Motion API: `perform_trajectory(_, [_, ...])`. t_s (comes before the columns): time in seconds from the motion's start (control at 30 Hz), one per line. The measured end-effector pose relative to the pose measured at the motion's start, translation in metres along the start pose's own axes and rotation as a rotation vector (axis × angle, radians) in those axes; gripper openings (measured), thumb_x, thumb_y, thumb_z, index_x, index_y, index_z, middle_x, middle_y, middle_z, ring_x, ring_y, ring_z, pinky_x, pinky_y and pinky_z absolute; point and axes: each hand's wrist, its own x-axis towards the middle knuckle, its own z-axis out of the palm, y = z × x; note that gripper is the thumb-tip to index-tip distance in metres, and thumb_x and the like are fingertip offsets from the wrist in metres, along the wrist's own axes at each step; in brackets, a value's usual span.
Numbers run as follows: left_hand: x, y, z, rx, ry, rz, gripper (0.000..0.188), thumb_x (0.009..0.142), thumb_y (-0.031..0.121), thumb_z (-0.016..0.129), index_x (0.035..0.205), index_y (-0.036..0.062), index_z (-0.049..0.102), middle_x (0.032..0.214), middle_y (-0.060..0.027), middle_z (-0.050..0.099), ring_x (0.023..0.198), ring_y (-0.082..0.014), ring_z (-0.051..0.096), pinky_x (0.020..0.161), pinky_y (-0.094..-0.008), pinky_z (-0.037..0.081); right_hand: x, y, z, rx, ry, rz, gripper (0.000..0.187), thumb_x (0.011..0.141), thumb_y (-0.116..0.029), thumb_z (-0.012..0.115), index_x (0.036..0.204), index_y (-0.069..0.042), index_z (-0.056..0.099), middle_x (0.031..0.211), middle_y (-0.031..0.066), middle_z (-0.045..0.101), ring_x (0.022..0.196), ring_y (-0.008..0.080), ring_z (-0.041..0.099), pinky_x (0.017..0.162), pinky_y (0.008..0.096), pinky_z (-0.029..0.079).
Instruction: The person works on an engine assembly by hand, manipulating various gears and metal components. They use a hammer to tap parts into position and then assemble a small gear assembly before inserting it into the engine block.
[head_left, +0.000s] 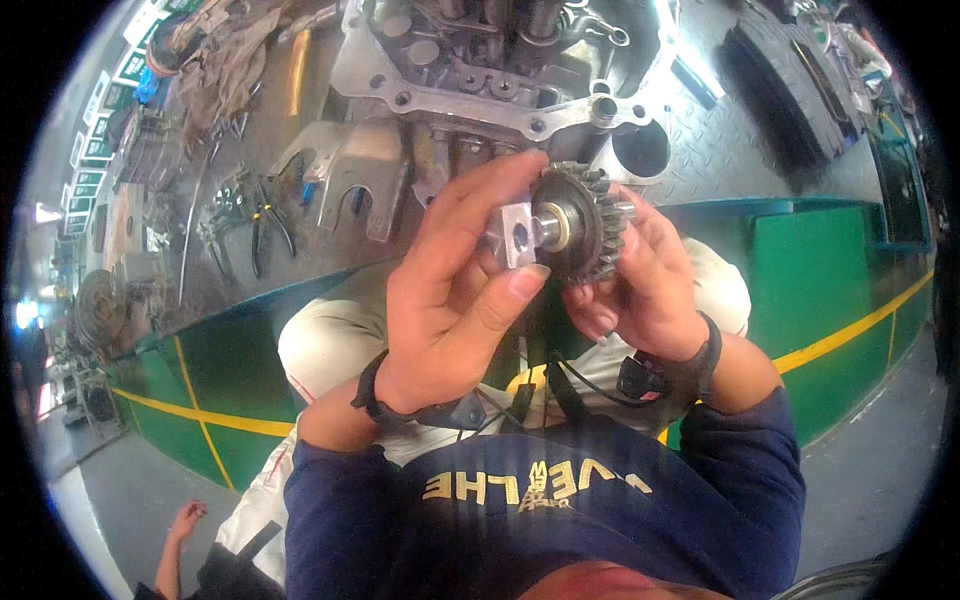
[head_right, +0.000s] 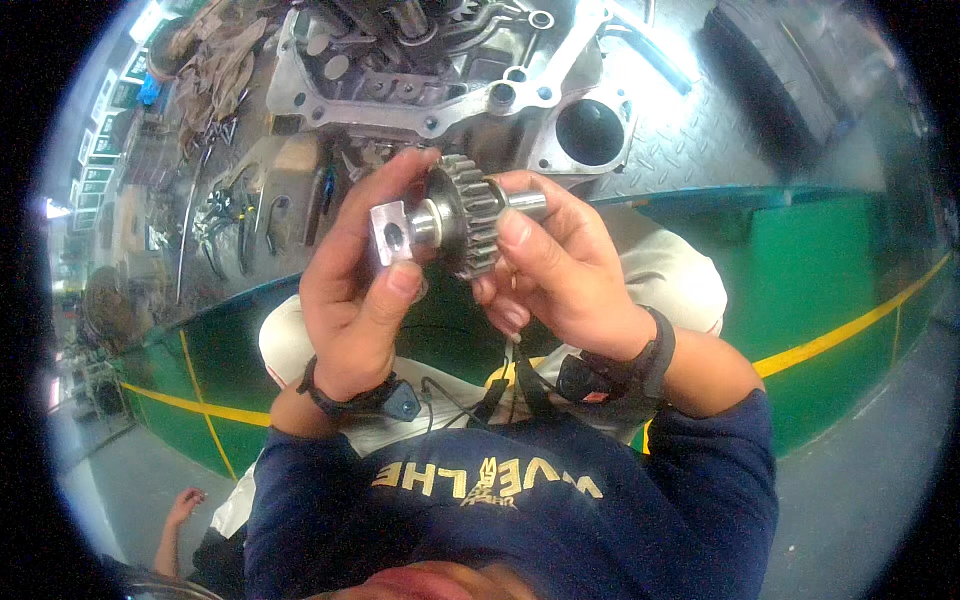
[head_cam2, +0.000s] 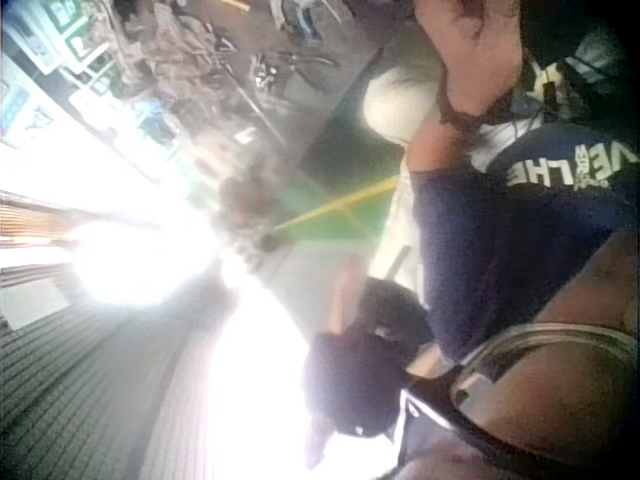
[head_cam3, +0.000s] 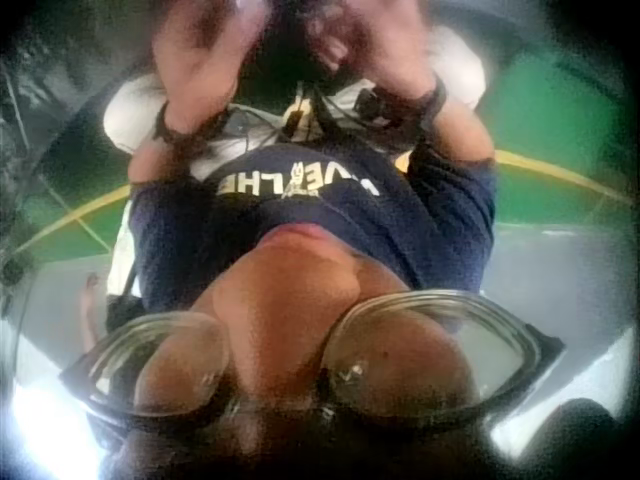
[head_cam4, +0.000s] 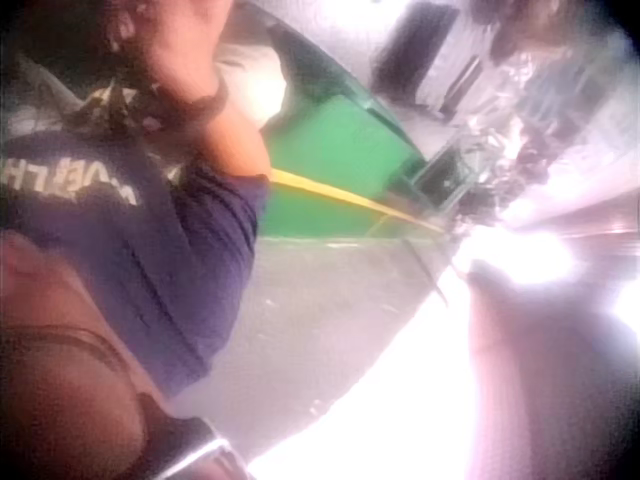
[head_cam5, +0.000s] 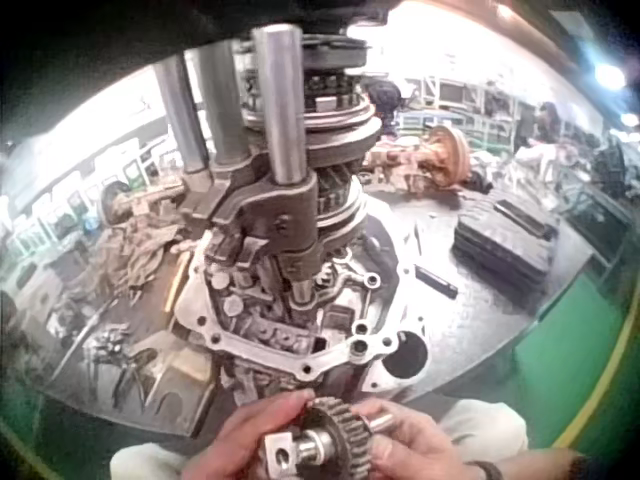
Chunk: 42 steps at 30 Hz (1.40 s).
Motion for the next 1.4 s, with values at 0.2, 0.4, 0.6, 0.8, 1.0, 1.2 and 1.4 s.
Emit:
perform_trajectory(0.2, [0.001, -0.006, 0.000, 0.149, 0.002, 0.151, 0.055, 0.089, 0.009, 0.076, 0.141, 0.0008, 0.059, 0.133, -0.0154, 0.055, 0.126, -0.0271, 0.055, 0.102, -0.0372, 0.049, 0.000, 0.002, -0.001, -0.078, 0.052, 0.031, 0.050, 0.104, -0.048, 0.057, 0.124, -0.003, 0.051, 0.083, 0.0151, 0.066, 0.051, 0.0161, 0.055, 0.043, 0.0282, 0.042])
perform_trajectory(0.4, [-0.006, -0.005, 0.000, 0.263, -0.026, 0.082, 0.051, 0.087, 0.016, 0.081, 0.134, 0.0060, 0.067, 0.125, -0.0137, 0.053, 0.115, -0.0259, 0.058, 0.100, -0.0365, 0.048, 0.002, 0.009, -0.003, -0.069, 0.054, 0.083, 0.053, 0.107, -0.050, 0.046, 0.126, -0.001, 0.051, 0.091, 0.0152, 0.064, 0.056, 0.0166, 0.056, 0.046, 0.0283, 0.044])
perform_trajectory(0.6, [-0.007, -0.006, 0.004, 0.149, -0.034, 0.034, 0.055, 0.087, 0.007, 0.078, 0.139, 0.0014, 0.062, 0.132, -0.0137, 0.048, 0.124, -0.0228, 0.052, 0.106, -0.0355, 0.044, -0.003, 0.007, -0.005, -0.071, 0.020, 0.083, 0.047, 0.109, -0.047, 0.042, 0.121, -0.003, 0.053, 0.084, 0.0133, 0.065, 0.055, 0.0157, 0.054, 0.050, 0.0279, 0.045])
perform_trajectory(0.8, [-0.009, -0.005, 0.008, 0.079, 0.025, -0.181, 0.060, 0.093, 0.031, 0.077, 0.141, -0.0007, 0.060, 0.137, -0.0149, 0.051, 0.122, -0.0215, 0.053, 0.104, -0.0333, 0.044, -0.005, 0.008, -0.009, -0.012, -0.007, 0.068, 0.044, 0.110, -0.047, 0.040, 0.116, -0.005, 0.054, 0.081, 0.0129, 0.064, 0.054, 0.0157, 0.054, 0.051, 0.0271, 0.045])
perform_trajectory(1.0, [-0.010, -0.010, 0.017, -0.264, -0.030, -0.247, 0.087, 0.099, 0.060, 0.058, 0.154, -0.0041, 0.039, 0.153, -0.0166, 0.047, 0.122, -0.0195, 0.056, 0.097, -0.0325, 0.046, -0.004, 0.011, -0.010, -0.058, -0.004, 0.073, 0.047, 0.110, -0.050, 0.043, 0.117, -0.005, 0.055, 0.080, 0.0108, 0.064, 0.054, 0.0130, 0.053, 0.050, 0.0251, 0.044])
perform_trajectory(1.2, [0.001, -0.006, 0.018, -0.254, 0.013, -0.308, 0.085, 0.097, 0.045, 0.069, 0.158, 0.0000, 0.030, 0.141, -0.0209, 0.056, 0.123, -0.0297, 0.062, 0.101, -0.0435, 0.053, -0.007, -0.006, -0.011, -0.087, 0.127, 0.166, 0.040, 0.106, -0.045, 0.055, 0.106, -0.006, 0.061, 0.070, 0.0069, 0.062, 0.050, 0.0106, 0.051, 0.047, 0.0236, 0.041])
perform_trajectory(1.4, [0.004, -0.009, 0.015, -0.271, -0.010, -0.268, 0.083, 0.098, 0.045, 0.068, 0.156, -0.0020, 0.033, 0.144, -0.0227, 0.054, 0.126, -0.0295, 0.061, 0.104, -0.0414, 0.052, -0.009, -0.007, -0.014, -0.075, 0.066, 0.105, 0.035, 0.105, -0.040, 0.059, 0.103, -0.005, 0.060, 0.074, 0.0099, 0.066, 0.050, 0.0104, 0.053, 0.047, 0.0236, 0.043])
